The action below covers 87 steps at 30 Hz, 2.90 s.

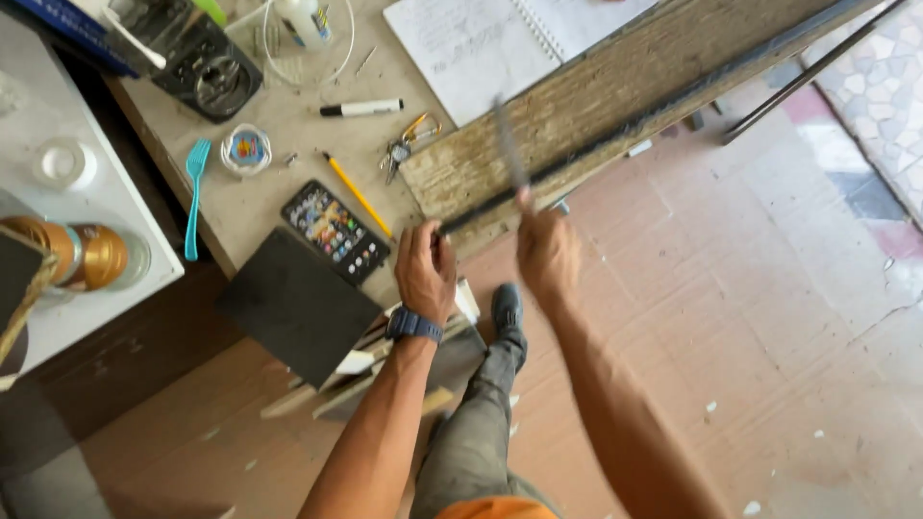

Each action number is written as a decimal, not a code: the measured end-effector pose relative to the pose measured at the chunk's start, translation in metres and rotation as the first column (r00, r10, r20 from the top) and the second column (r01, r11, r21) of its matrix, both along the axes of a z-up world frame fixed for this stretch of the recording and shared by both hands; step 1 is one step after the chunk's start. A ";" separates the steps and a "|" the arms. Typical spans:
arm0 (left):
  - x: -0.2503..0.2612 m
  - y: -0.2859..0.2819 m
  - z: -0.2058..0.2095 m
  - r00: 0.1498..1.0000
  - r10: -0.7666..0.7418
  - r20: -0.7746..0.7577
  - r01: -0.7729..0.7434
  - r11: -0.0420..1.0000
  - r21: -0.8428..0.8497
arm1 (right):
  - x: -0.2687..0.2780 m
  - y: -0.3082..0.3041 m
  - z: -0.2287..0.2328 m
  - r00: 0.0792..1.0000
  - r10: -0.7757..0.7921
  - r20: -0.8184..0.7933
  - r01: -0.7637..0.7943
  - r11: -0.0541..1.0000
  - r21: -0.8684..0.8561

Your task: A person uses a metal hand file to smooth and shape the edge of a long wooden board on a cluttered workbench.

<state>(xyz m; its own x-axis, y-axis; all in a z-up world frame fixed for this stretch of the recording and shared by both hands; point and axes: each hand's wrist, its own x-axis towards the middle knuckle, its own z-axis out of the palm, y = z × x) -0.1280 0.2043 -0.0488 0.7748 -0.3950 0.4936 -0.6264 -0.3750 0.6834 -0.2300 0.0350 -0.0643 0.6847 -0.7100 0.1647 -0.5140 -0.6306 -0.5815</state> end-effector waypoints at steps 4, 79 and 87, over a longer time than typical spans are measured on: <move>0.002 -0.004 0.004 0.999 0.039 0.003 -0.039 0.999 0.011 | -0.010 0.048 0.020 0.995 0.001 -0.104 0.024 0.970 0.242; 0.046 -0.138 0.006 0.996 0.046 -0.079 0.003 0.853 0.523 | -0.048 -0.314 0.016 0.973 -0.172 0.151 0.174 0.985 -0.006; 0.046 -0.143 0.006 0.999 0.028 -0.022 -0.012 0.846 0.533 | -0.053 -0.426 0.032 0.969 -0.112 0.219 0.139 0.984 -0.113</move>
<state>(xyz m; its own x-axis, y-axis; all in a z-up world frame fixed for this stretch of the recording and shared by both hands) -0.0822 0.0616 -0.0426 0.7956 -0.5753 0.1898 -0.5987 -0.6987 0.3915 -0.2828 -0.3908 -0.0321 0.5311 -0.7521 0.3902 -0.4679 -0.6443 -0.6050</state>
